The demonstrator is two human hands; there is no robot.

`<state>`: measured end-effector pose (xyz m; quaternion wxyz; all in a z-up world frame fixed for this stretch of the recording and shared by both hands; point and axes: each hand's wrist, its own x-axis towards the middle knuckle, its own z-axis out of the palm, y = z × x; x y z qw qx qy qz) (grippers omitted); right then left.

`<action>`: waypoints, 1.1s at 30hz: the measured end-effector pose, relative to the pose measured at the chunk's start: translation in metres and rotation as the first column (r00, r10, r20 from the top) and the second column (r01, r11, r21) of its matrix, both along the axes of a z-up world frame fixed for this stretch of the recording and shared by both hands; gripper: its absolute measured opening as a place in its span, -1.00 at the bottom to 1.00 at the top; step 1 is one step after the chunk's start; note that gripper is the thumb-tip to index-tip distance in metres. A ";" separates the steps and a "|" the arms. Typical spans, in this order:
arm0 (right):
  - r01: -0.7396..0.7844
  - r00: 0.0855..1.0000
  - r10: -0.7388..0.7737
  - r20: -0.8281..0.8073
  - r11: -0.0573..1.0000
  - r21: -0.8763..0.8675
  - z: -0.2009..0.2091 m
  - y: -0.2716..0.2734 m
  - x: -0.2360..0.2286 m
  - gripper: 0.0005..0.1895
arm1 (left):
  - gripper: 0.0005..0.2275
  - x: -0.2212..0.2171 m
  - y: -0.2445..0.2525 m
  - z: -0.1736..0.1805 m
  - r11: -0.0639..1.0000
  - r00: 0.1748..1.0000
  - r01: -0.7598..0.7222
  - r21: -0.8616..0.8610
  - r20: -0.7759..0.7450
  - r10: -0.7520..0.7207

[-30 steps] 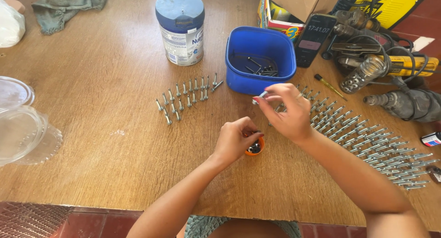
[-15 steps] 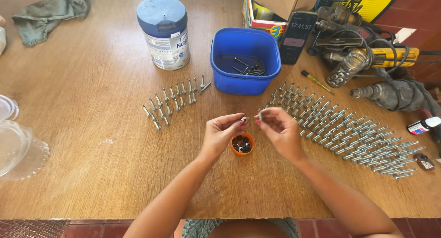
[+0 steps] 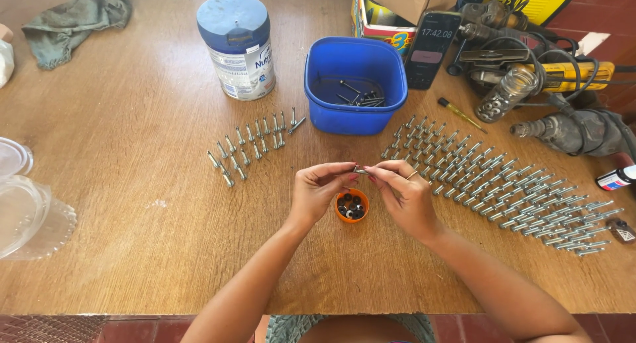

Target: The person repeatedly picks up bolts and nuts from a table and a small container, then screws the nuts onto the bolts by hand. The assembled fasteners are placed into a blue plastic bin. The person continues this repetitive assembly process throughout the clip.

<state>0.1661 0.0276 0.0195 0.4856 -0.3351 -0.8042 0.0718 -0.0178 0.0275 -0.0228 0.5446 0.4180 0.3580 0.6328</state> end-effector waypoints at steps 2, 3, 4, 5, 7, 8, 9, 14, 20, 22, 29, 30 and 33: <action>-0.010 1.000 0.010 -0.005 1.000 -0.006 0.001 -0.001 0.000 -0.81 | -0.76 -0.001 -0.002 0.004 1.000 1.000 0.000 0.005 -0.013 0.000; -0.015 1.000 0.015 -0.009 1.000 -0.010 0.002 -0.001 0.001 -0.80 | -0.74 -0.001 -0.002 0.007 1.000 1.000 0.005 0.011 -0.025 -0.005; -0.013 1.000 0.012 -0.011 1.000 -0.010 0.003 0.000 0.001 -0.80 | -0.74 -0.001 0.000 0.003 1.000 1.000 0.008 0.011 -0.027 -0.007; -0.029 1.000 0.029 -0.010 1.000 0.005 0.003 0.000 0.003 -0.80 | -0.75 -0.001 0.002 -0.001 1.000 0.999 0.028 -0.001 -0.022 -0.028; -0.044 0.999 0.044 -0.010 0.999 0.019 0.004 0.001 0.004 -0.80 | -0.76 0.000 0.003 -0.003 0.999 0.999 0.050 -0.013 -0.018 -0.050; -0.047 0.999 0.048 -0.009 0.998 0.039 0.004 0.001 0.004 -0.81 | -0.75 0.000 0.002 -0.002 0.998 0.998 0.060 -0.018 -0.026 -0.060; -0.052 0.999 0.052 -0.008 0.997 0.060 0.005 0.001 0.005 -0.82 | -0.75 0.000 0.001 -0.001 0.997 0.997 0.069 -0.022 -0.034 -0.070; -0.070 0.996 0.071 -0.045 0.997 0.026 -0.006 0.006 0.009 -0.83 | -0.74 -0.002 0.002 -0.001 0.996 0.997 0.075 -0.045 -0.006 -0.075; -0.078 0.994 0.074 -0.078 0.996 -0.049 -0.004 0.005 0.011 -0.83 | -0.74 -0.002 0.006 -0.010 0.993 0.995 0.104 -0.047 0.010 -0.104; -0.083 0.993 0.077 -0.085 0.994 -0.068 -0.005 0.005 0.012 -0.82 | -0.74 -0.002 0.006 -0.011 0.993 0.994 0.107 -0.052 0.012 -0.106; -0.289 0.944 0.203 -0.261 0.890 -0.352 -0.010 0.005 0.011 -0.80 | -0.73 -0.003 0.005 -0.005 0.994 0.994 0.105 -0.024 -0.006 -0.105; -0.371 0.909 0.233 -0.345 0.829 -0.419 -0.012 0.007 0.012 -0.77 | -0.73 -0.003 0.005 -0.004 0.995 0.995 0.096 -0.014 -0.019 -0.096; -0.454 0.856 0.234 -0.461 0.766 -0.455 -0.020 0.014 0.013 -0.75 | -0.73 -0.004 0.008 -0.007 0.999 0.998 0.051 0.001 -0.027 -0.051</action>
